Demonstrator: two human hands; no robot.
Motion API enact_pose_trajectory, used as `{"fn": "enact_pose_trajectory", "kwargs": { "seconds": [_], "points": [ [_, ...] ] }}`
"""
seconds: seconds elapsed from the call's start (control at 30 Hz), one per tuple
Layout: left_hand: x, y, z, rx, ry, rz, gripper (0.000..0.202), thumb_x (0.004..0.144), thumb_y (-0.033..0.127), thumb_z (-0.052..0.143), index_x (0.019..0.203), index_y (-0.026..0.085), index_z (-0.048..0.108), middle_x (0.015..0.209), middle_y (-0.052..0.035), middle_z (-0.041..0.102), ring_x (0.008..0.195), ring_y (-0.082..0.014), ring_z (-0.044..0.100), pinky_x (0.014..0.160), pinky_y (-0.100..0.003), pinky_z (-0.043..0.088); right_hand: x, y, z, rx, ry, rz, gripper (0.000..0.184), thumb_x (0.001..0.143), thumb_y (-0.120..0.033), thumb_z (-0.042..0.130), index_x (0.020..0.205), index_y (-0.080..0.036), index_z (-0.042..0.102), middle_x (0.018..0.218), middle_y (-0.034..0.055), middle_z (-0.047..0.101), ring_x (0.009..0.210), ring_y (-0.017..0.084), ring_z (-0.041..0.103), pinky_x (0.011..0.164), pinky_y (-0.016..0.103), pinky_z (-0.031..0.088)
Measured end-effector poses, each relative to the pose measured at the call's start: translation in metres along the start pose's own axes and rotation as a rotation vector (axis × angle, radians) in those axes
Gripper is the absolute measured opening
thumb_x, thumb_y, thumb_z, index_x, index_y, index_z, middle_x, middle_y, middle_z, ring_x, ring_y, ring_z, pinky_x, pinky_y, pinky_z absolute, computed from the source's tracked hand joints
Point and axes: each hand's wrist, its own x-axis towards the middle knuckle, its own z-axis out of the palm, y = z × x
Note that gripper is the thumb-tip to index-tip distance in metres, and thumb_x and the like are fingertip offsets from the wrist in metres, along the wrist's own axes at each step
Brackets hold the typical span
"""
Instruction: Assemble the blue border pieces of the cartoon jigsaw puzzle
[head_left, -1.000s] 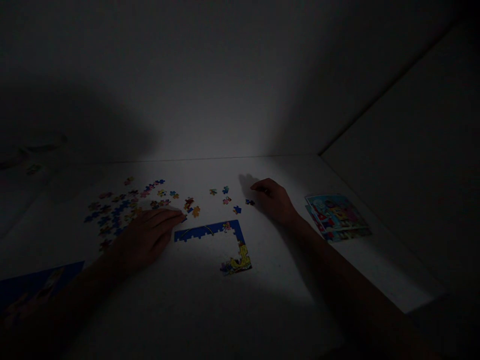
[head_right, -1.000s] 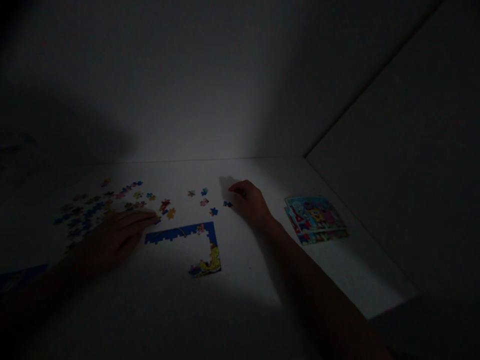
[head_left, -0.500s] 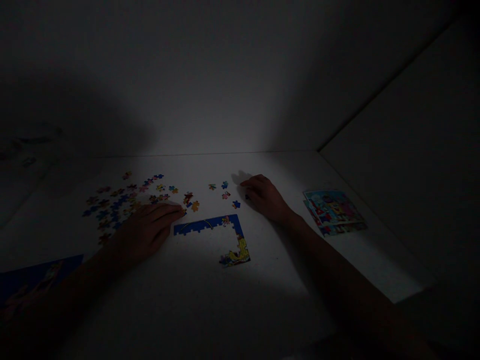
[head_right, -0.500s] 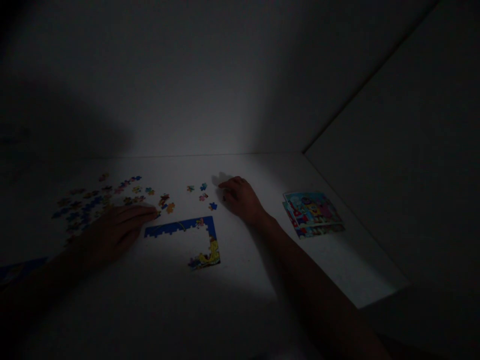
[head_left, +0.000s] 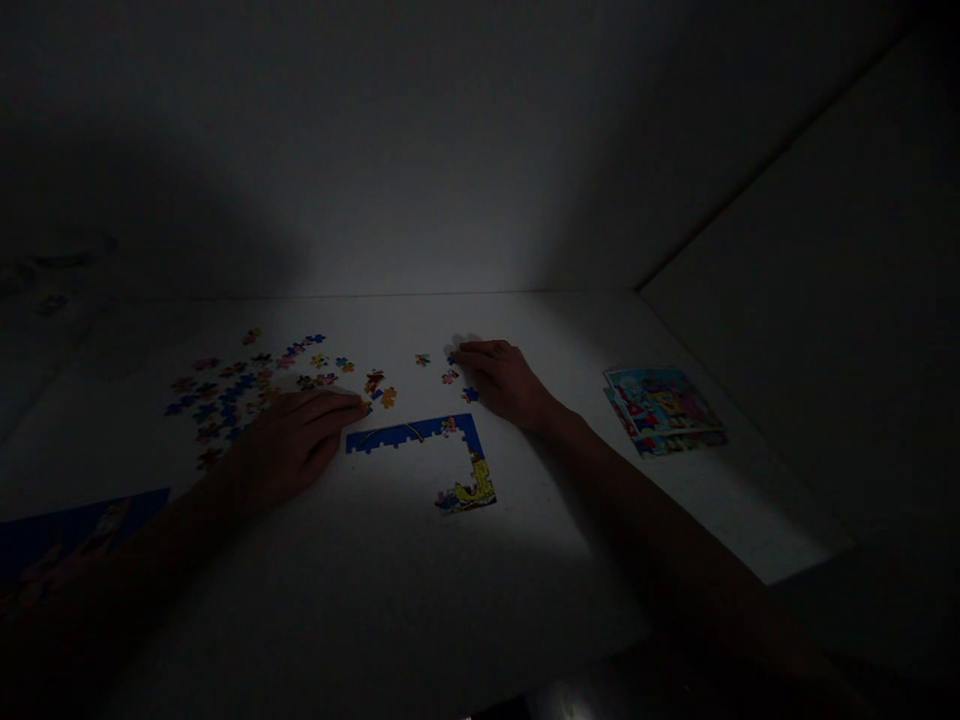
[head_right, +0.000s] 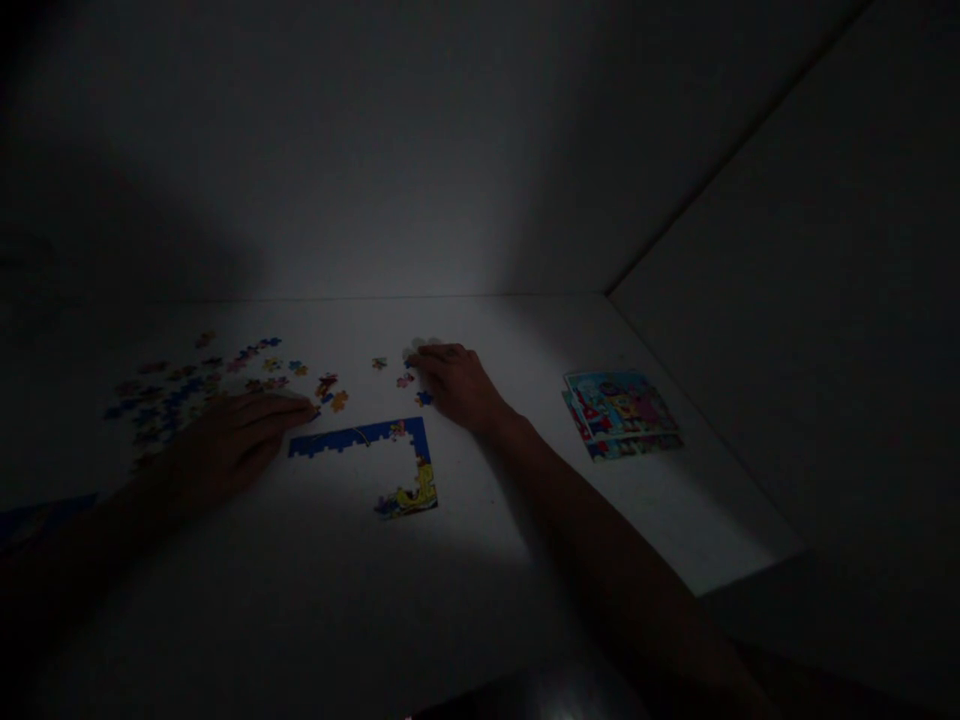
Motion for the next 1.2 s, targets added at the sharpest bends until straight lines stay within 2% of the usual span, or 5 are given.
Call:
{"fn": "enact_pose_trajectory", "kwargs": {
  "seconds": [0.17, 0.37, 0.77, 1.03, 1.2],
  "points": [
    [-0.002, -0.001, -0.001, -0.030, -0.007, -0.003, 0.044, 0.102, 0.027, 0.036, 0.132, 0.027, 0.068, 0.131, -0.0069, 0.071, 0.123, -0.0269, 0.064, 0.104, -0.046, 0.052, -0.002, 0.008, -0.009, 0.087, 0.081, -0.013, 0.041, 0.090, -0.010, 0.046, 0.118, -0.018, 0.075, 0.119, 0.0113, 0.075, 0.113, 0.025, 0.067, 0.103, 0.047, 0.049],
    [-0.005, -0.003, -0.001, -0.004, 0.012, -0.008, 0.042, 0.102, 0.028, 0.039, 0.132, 0.030, 0.067, 0.132, -0.0053, 0.071, 0.122, -0.0261, 0.065, 0.103, -0.043, 0.052, -0.014, 0.031, -0.034, 0.178, 0.260, 0.317, 0.034, 0.081, -0.011, 0.047, 0.099, -0.019, 0.076, 0.101, 0.0083, 0.076, 0.097, 0.023, 0.069, 0.091, 0.041, 0.053],
    [-0.006, -0.004, 0.000, 0.045, -0.038, -0.041, 0.046, 0.102, 0.027, 0.033, 0.132, 0.025, 0.067, 0.133, -0.0077, 0.070, 0.124, -0.0265, 0.064, 0.102, -0.044, 0.053, -0.023, 0.036, -0.055, 0.189, -0.105, 0.184, 0.029, 0.081, -0.014, 0.061, 0.106, -0.021, 0.074, 0.109, 0.0081, 0.070, 0.103, 0.024, 0.065, 0.098, 0.042, 0.051],
    [-0.004, -0.001, -0.003, 0.025, -0.027, -0.043, 0.045, 0.102, 0.027, 0.034, 0.132, 0.026, 0.067, 0.133, -0.0068, 0.070, 0.123, -0.0260, 0.065, 0.104, -0.044, 0.053, -0.023, 0.022, -0.060, 0.200, -0.194, 0.172, 0.021, 0.089, -0.030, 0.070, 0.109, -0.023, 0.071, 0.115, 0.0091, 0.066, 0.110, 0.025, 0.063, 0.102, 0.046, 0.050],
    [-0.004, -0.002, -0.003, 0.017, -0.011, -0.035, 0.045, 0.102, 0.027, 0.035, 0.132, 0.025, 0.067, 0.134, -0.0073, 0.069, 0.124, -0.0273, 0.064, 0.104, -0.045, 0.053, -0.022, 0.013, -0.061, 0.201, -0.233, 0.207, 0.015, 0.091, -0.026, 0.067, 0.105, -0.022, 0.072, 0.111, 0.0088, 0.066, 0.103, 0.022, 0.065, 0.096, 0.041, 0.053]
  ]
}}
